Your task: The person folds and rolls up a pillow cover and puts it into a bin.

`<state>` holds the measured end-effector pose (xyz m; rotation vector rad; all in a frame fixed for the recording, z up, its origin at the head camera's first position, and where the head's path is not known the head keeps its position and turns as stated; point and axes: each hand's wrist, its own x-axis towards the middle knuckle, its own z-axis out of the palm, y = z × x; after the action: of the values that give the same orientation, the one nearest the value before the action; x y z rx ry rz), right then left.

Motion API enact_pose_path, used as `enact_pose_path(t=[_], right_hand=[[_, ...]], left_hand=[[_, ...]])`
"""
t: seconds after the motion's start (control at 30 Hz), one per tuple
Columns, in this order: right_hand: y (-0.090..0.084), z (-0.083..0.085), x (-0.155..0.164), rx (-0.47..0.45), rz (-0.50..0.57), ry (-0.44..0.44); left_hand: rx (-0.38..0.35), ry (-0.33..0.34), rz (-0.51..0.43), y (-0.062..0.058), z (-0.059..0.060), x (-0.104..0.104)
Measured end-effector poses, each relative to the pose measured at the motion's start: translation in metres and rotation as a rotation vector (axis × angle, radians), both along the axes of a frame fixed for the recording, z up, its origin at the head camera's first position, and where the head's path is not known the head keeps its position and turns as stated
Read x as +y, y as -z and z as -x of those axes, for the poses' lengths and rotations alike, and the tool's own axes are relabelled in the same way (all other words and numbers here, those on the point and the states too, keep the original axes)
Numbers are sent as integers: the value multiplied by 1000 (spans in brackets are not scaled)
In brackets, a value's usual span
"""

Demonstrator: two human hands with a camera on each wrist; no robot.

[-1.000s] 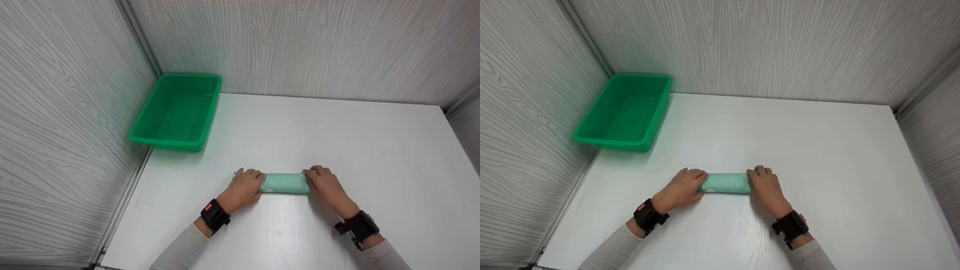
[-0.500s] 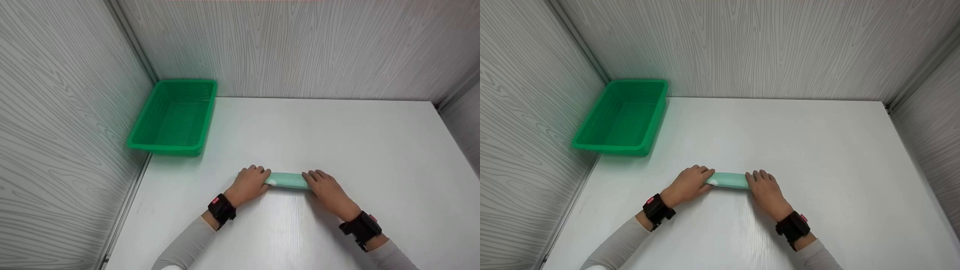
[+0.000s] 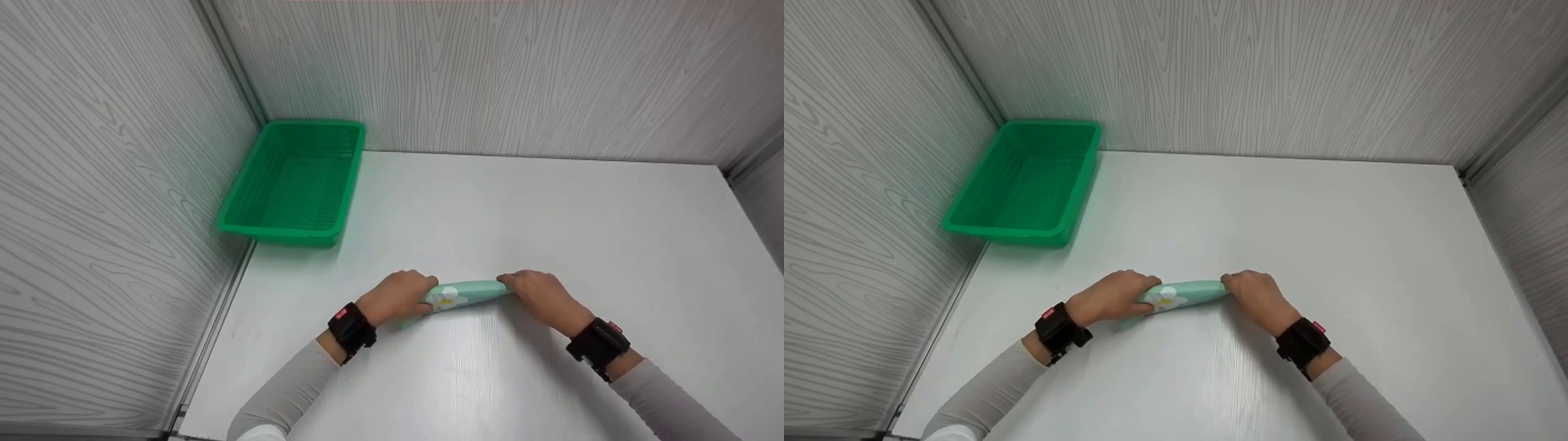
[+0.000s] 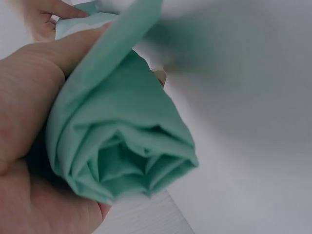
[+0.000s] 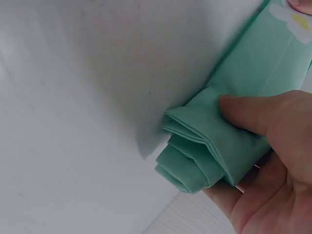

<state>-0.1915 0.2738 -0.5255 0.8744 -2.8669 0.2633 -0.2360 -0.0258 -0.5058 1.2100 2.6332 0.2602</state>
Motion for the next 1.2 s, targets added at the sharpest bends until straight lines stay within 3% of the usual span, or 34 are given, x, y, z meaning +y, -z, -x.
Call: enact_pose_path(t=[0.1,0.43,0.63,0.77,0.9,1.2], right_hand=[[-6,13,-3,48,-8,-26],[-33,54,-17,242,72,-60],[-42,100,-53,320,102,-95],[-47,122,-74,372,124,-109],[-50,130,-81,391,99,-76],[-72,159,-94,401,-59,96]], left_hand=[[50,-29,-23,-7,1,-9],[526,-119,-76,-27,10,-32],[757,-260,-67,-47,26,-62],[820,-297,-101,-53,37,-79],[864,-290,-143,-50,50,-83],[978,-337,-178,-51,82,-76]])
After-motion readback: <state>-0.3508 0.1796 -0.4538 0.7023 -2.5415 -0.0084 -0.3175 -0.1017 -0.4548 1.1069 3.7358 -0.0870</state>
